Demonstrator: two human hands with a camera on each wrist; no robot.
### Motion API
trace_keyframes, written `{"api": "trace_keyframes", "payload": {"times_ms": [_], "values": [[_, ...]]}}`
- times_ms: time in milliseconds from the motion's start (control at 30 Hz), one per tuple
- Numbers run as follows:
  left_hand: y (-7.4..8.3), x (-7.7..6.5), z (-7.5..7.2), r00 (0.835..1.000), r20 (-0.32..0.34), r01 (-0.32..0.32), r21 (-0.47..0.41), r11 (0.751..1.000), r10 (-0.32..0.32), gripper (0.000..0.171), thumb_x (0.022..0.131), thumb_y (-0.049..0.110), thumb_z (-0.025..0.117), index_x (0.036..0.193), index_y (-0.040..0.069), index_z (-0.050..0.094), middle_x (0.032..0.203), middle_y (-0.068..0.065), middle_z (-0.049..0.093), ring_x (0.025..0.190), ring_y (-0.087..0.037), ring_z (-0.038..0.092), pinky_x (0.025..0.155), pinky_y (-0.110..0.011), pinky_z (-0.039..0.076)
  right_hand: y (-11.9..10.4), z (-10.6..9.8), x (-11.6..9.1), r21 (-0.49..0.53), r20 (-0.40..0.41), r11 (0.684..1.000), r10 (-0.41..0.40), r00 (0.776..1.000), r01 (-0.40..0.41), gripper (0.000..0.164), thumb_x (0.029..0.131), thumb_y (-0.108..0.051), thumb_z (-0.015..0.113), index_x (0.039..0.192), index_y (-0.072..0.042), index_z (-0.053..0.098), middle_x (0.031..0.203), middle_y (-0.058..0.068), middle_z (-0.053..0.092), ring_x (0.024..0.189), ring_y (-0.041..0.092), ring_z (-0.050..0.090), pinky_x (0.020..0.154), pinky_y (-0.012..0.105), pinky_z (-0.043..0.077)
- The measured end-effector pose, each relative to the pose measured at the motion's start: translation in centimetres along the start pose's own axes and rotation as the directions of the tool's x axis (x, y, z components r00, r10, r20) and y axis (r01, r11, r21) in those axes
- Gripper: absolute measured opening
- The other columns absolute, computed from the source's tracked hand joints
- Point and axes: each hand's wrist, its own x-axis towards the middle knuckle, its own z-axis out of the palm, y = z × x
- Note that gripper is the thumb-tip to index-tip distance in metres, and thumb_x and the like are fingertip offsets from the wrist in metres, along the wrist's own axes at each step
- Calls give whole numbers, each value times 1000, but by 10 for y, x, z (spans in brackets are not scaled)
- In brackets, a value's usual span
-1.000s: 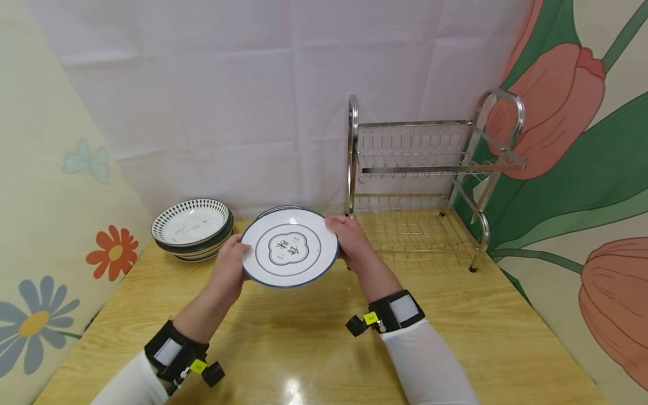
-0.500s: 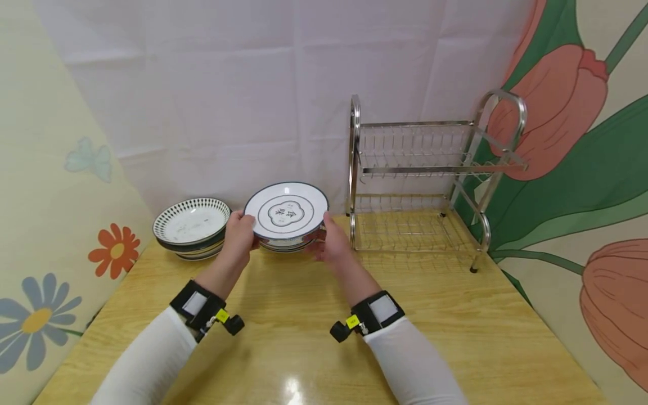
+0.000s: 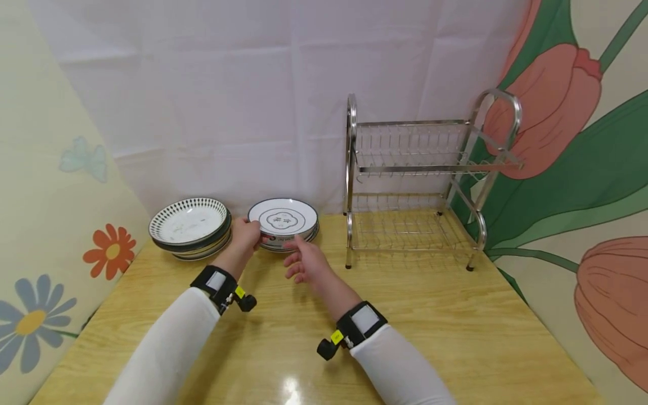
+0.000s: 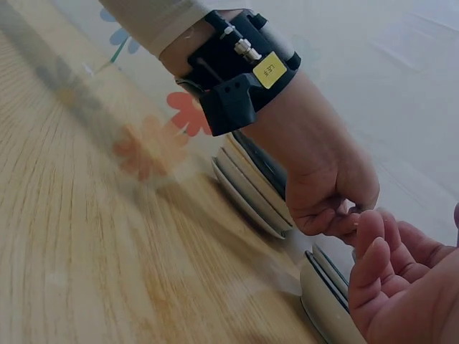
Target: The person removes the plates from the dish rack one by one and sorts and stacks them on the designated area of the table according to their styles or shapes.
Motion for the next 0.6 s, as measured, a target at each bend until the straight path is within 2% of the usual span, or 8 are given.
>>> {"api": "trace_keyframes", "payload": {"times_ms": [167,367,467,600], "values": [[-7,3,1,999,-37,22,46,999,-20,30,100,9,43,129,5,47,74,-6,66,44,-9,56,43,-23,34,3,1,0,-4,-1,1000,3,1000,-3,60,111,-47,30,134,1,59,75,2,63,53,14,61,46,23,42],[-10,7,1,999,-34,26,63,998,-23,28,102,11,42,129,4,46,68,-3,63,43,-9,55,44,-24,33,5,0,-1,-1,-8,1000,-4,1000,4,59,111,-46,32,134,1,59,75,2,64,53,14,61,46,22,44],[-11,8,0,999,-34,31,51,998,-29,29,102,11,42,130,3,44,74,-6,62,43,-9,54,44,-23,34,5,0,-3,-7,3,1000,-1,1000,1,60,110,-46,32,137,3,56,75,1,64,53,14,61,46,22,44],[-14,11,-2,999,-37,31,39,999,-30,32,102,8,42,133,2,42,91,-11,61,44,-10,52,45,-24,39,4,1,-5,-10,20,1000,0,1000,0,62,110,-47,32,140,4,52,77,1,63,53,13,61,46,22,44]]}}
